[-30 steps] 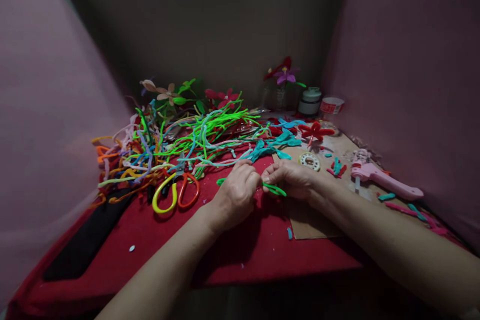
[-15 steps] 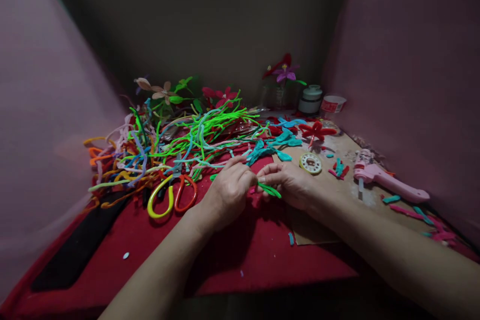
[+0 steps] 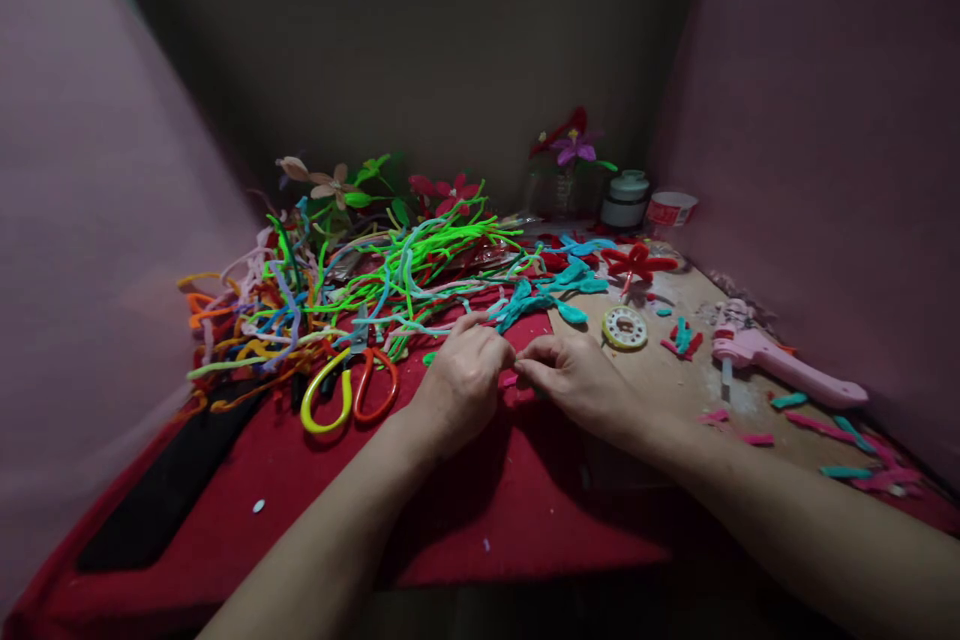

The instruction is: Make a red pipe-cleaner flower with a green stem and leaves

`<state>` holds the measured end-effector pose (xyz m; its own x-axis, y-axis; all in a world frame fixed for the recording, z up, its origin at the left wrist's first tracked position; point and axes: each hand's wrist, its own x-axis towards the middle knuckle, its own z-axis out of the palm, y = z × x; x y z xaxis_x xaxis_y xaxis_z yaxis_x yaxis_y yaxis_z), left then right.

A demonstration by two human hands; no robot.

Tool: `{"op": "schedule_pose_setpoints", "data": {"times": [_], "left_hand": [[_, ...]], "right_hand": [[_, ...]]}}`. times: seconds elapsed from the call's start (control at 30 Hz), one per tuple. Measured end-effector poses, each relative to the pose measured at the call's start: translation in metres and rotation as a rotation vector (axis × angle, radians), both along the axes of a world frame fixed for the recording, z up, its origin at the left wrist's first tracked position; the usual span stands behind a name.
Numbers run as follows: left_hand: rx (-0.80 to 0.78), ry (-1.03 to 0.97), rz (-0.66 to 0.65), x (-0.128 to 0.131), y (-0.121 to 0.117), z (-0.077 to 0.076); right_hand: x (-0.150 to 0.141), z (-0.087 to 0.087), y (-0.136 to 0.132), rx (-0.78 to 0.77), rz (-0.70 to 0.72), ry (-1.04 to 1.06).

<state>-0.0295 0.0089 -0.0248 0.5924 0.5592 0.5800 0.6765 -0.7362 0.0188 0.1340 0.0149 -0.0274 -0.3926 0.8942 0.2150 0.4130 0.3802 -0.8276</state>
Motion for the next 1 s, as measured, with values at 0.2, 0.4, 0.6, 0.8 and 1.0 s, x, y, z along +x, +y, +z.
{"op": "schedule_pose_setpoints", "data": {"times": [0.2,0.4,0.6,0.8,1.0], "left_hand": [[-0.115,0.110,-0.150,-0.007,0.002,0.006],[0.036,-0.039,0.022,-0.012,-0.003,0.027],[-0.321,-0.888,0.384,-0.008,-0.006,0.030],[-1.013,-1.077,0.228,0.013,-0.001,0.013],[-1.097,-1.084,0.196,0.012,-0.004,0.017]], "right_hand": [[0.009,-0.002,0.012,-0.560,0.332,0.230],[0.003,-0.003,0.009,-0.424,0.106,0.342],[0.000,-0.002,0.004,-0.173,-0.069,0.427],[-0.004,-0.006,-0.005,0.000,-0.057,0.310],[-0.005,-0.009,-0.001,-0.407,0.138,0.510]]}}
